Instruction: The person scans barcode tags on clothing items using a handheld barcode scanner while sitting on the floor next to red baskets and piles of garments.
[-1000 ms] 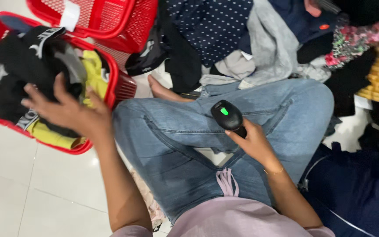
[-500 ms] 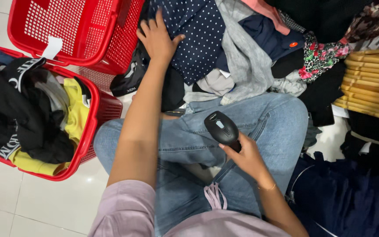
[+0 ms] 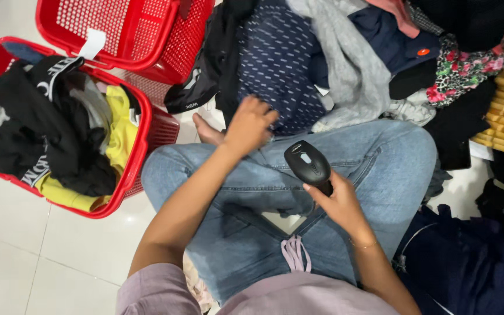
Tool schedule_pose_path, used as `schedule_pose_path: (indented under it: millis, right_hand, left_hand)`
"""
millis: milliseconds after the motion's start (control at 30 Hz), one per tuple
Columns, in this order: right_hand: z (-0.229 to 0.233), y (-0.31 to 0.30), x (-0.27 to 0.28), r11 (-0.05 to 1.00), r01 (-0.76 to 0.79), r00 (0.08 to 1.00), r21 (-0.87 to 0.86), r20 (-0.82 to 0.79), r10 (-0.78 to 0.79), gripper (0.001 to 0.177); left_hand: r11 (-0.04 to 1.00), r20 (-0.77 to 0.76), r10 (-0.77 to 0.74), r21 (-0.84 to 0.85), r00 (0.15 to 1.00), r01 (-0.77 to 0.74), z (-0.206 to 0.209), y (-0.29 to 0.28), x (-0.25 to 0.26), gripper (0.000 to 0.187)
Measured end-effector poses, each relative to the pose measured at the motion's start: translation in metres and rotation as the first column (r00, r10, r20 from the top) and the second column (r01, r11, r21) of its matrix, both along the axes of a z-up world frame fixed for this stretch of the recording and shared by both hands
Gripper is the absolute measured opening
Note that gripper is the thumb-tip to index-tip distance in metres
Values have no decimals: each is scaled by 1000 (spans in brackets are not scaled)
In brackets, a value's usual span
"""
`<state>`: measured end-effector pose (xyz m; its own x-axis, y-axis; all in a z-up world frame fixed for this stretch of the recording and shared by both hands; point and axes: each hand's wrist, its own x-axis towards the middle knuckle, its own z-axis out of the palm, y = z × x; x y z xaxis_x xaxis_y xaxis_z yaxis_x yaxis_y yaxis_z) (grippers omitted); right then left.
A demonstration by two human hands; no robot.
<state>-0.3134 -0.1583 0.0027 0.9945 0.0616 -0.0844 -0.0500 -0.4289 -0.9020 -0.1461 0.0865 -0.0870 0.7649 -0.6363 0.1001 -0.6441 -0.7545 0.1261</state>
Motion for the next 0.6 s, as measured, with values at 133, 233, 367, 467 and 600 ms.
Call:
schedule_pose_path:
  millis: [133, 233, 367, 467, 600]
  right_hand:
    - [-27, -5, -12, 999, 20, 999, 31, -41, -19, 18]
    - [-30, -10, -16, 999, 12, 1000, 41, -25, -10, 21]
    - [-26, -12, -14, 996, 29, 999, 82, -48, -25, 20]
    - [-28, -15, -12, 994, 34, 999, 106, -46, -29, 16]
    - [-19, -9, -14, 967, 39, 998, 251, -51, -27, 11]
  left_hand:
    - [967, -41, -160, -207, 986, 148, -2, -18, -41, 42]
    - [951, -45, -175, -267, 984, 157, -16, -28, -76, 23]
    - [898, -62, -233, -397, 970, 190, -15, -24, -93, 21]
    - [823, -30, -280, -522, 959, 224, -5, -19, -94, 21]
    - [744, 61, -98, -658, 993, 114, 13, -17, -76, 19]
